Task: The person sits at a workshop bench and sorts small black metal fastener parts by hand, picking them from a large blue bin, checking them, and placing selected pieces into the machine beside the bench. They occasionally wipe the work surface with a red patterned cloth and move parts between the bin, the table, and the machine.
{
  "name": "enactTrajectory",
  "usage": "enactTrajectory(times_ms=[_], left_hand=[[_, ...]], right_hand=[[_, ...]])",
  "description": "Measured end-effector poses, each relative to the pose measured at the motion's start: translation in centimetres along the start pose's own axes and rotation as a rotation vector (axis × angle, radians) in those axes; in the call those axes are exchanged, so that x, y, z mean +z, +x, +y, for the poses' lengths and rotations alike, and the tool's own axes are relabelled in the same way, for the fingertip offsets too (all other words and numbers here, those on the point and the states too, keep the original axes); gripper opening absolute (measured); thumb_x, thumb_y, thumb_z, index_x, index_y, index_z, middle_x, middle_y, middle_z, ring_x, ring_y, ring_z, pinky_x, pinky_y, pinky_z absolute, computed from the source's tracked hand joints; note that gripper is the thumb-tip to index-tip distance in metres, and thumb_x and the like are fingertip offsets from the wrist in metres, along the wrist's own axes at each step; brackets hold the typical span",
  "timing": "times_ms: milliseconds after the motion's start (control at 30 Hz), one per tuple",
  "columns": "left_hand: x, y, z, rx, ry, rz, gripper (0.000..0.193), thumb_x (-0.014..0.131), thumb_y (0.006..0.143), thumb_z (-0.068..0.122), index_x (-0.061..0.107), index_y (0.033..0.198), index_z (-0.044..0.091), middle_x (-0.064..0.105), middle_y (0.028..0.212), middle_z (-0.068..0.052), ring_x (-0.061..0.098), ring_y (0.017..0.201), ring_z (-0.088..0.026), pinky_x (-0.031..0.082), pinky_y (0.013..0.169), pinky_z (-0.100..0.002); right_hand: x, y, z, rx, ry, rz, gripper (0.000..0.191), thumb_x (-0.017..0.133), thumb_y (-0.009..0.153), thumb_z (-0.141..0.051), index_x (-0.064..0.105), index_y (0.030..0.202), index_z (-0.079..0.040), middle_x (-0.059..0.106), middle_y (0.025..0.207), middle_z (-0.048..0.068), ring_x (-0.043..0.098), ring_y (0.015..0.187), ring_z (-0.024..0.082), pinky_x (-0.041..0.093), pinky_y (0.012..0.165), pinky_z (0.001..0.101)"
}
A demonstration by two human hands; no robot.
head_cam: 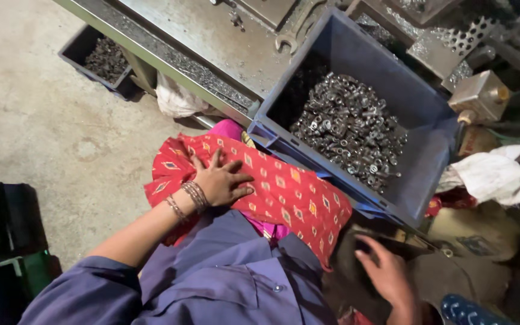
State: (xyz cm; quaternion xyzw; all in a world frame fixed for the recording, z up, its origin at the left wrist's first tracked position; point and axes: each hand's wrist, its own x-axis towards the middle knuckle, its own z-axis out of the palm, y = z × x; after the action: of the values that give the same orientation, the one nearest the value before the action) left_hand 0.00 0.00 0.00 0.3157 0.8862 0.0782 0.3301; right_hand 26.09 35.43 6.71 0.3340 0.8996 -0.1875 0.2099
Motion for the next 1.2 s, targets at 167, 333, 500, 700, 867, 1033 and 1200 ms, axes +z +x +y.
enactTrajectory(times_ms=[167,333,500,700,867,1033,1200], left_hand=[[2.2,3.2,-6.1,-0.198,-0.165,0.001,0.058,0.037,0.092,0.068,0.043,0.147,0.050,0.025,0.166,0.015,0.009,0.155,-0.039,0.014,0.104,-0.090],[1.4,7.2,-10.8,-0.189,-0.271,0.170,0.045,0.046,0.099,0.059,0.068,0.131,0.036,0.070,0.131,-0.003,0.067,0.118,-0.028,0.054,0.104,-0.049],[-5.8,11.9,-12.9,-0.060,-0.287,0.856,0.026,0.071,0.088,0.029,0.073,0.111,0.016,0.074,0.094,-0.012,0.070,0.089,-0.035,0.057,0.078,-0.045],[-15.2,16.6,-17.7,-0.101,-0.132,1.079,0.044,0.070,0.075,0.017,0.068,0.119,0.013,0.063,0.131,-0.013,0.059,0.118,-0.036,0.051,0.096,-0.046],[-21.2,22.7,-21.8,-0.204,0.081,1.254,0.044,0.065,0.101,0.024,0.059,0.142,0.010,0.044,0.159,-0.019,0.041,0.145,-0.042,0.039,0.116,-0.050],[-23.8,24.5,-24.2,-0.357,-0.041,0.948,0.077,0.076,0.071,0.028,0.052,0.141,0.006,0.037,0.156,-0.022,0.032,0.141,-0.043,0.027,0.110,-0.051],[-23.2,25.1,-23.5,-0.395,0.111,1.046,0.018,0.067,0.103,0.022,0.070,0.116,0.010,0.069,0.113,-0.017,0.061,0.113,-0.038,0.047,0.104,-0.050]], right_hand=[[-1.2,2.2,-5.4,-0.439,0.507,0.186,0.041,0.072,0.091,-0.017,0.067,0.131,-0.010,0.061,0.079,0.003,0.056,0.073,0.011,0.049,0.065,0.0278],[-3.9,5.5,-11.1,-0.512,0.640,0.665,0.031,0.066,0.103,-0.014,0.065,0.133,-0.006,0.064,0.089,0.002,0.057,0.075,0.010,0.047,0.066,0.0272],[-3.5,9.3,-14.7,-0.395,0.453,0.767,0.034,0.067,0.100,-0.014,0.066,0.133,-0.007,0.071,0.084,0.013,0.067,0.070,0.020,0.051,0.064,0.0352],[-0.6,10.7,-14.3,-0.489,0.160,1.019,0.030,0.065,0.104,-0.016,0.066,0.133,-0.009,0.073,0.103,0.015,0.072,0.088,0.032,0.056,0.074,0.0406],[0.3,10.8,-14.5,-0.379,0.142,1.014,0.021,0.068,0.099,-0.016,0.073,0.120,-0.012,0.075,0.096,0.013,0.072,0.082,0.030,0.056,0.070,0.0406],[0.2,9.9,-15.2,-0.341,0.145,1.030,0.022,0.070,0.093,-0.016,0.073,0.115,-0.014,0.075,0.095,0.011,0.073,0.083,0.029,0.057,0.071,0.0395],[-0.4,10.1,-15.5,-0.403,0.144,1.025,0.020,0.068,0.092,-0.016,0.072,0.111,-0.010,0.075,0.093,0.009,0.073,0.081,0.029,0.057,0.070,0.0401]])
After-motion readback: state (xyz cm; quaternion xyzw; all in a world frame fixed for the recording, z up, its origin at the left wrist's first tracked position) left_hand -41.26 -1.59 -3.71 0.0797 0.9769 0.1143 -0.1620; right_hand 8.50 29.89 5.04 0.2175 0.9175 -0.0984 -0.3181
